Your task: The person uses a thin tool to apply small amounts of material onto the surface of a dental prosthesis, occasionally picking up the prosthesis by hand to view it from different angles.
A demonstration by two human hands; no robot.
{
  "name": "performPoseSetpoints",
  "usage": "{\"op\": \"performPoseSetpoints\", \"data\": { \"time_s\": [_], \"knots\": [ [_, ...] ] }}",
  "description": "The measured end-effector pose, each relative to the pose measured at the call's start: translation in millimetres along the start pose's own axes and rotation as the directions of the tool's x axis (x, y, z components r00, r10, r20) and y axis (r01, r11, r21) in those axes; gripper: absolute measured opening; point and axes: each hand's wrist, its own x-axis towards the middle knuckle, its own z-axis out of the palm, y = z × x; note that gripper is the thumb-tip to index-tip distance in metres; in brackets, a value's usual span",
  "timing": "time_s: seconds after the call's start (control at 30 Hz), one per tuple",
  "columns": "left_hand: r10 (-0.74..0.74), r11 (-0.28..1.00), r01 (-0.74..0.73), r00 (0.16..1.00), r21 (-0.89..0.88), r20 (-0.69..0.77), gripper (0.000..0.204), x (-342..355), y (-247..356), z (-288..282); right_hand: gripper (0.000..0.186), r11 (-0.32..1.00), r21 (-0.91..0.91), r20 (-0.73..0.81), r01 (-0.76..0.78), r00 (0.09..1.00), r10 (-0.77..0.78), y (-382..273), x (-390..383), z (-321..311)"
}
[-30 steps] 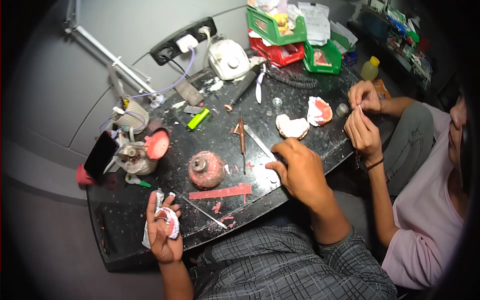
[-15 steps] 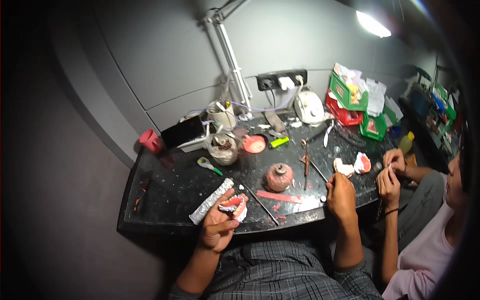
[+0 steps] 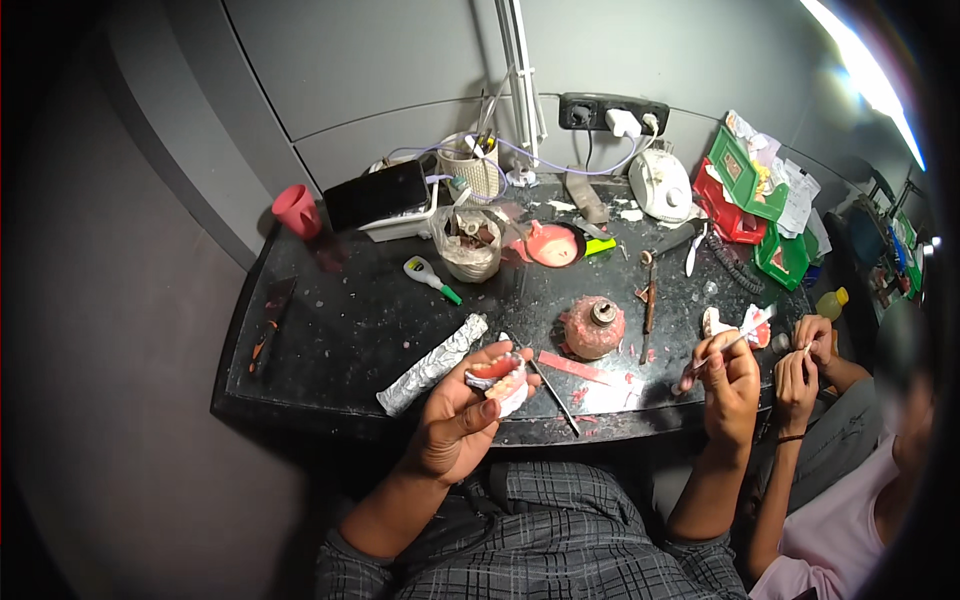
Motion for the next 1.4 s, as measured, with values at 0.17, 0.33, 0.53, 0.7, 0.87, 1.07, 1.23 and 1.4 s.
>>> {"op": "performPoseSetpoints", "data": {
  "time_s": [0.17,0.33,0.53,0.7,0.87,1.07,1.23,1.4],
  "knots": [
    [-0.034,0.994,0.034,0.999,0.101,0.005,0.086,7,0,17,0.013,0.99,0.015,0.156,0.137,0.978,-0.138,-13,-28,44],
    [-0.128,0.991,0.129,0.991,-0.021,0.043,0.081,11,-9,25,0.014,0.953,0.102,0.206,0.286,0.931,-0.301,-10,-38,71],
    [-0.069,0.987,0.047,0.987,0.151,0.146,0.078,8,-21,37,0.026,0.854,-0.289,0.232,0.432,0.897,-0.375,-11,-49,74],
    [-0.141,0.99,0.142,0.987,-0.012,0.075,0.073,4,-27,38,0.024,0.739,-0.326,0.3,0.59,0.806,-0.511,-12,-41,84],
    [-0.159,0.984,0.169,0.975,-0.052,0.152,0.079,10,-32,27,0.022,0.753,-0.311,0.256,0.581,0.814,-0.522,-13,-36,82],
    [-0.072,0.996,0.064,0.989,0.066,0.129,0.083,30,-26,-21,0.014,0.815,-0.346,-0.013,0.465,0.866,-0.5,13,-14,44],
    [-0.116,0.99,0.116,0.993,-0.079,0.01,0.075,34,-19,-36,0.011,0.953,-0.282,-0.286,0.109,0.939,-0.192,52,13,7],
    [-0.066,0.97,0.092,0.991,-0.225,0.119,0.07,34,-15,-44,0.009,0.836,-0.508,-0.106,0.209,0.948,-0.302,46,9,21]
  ]
}}
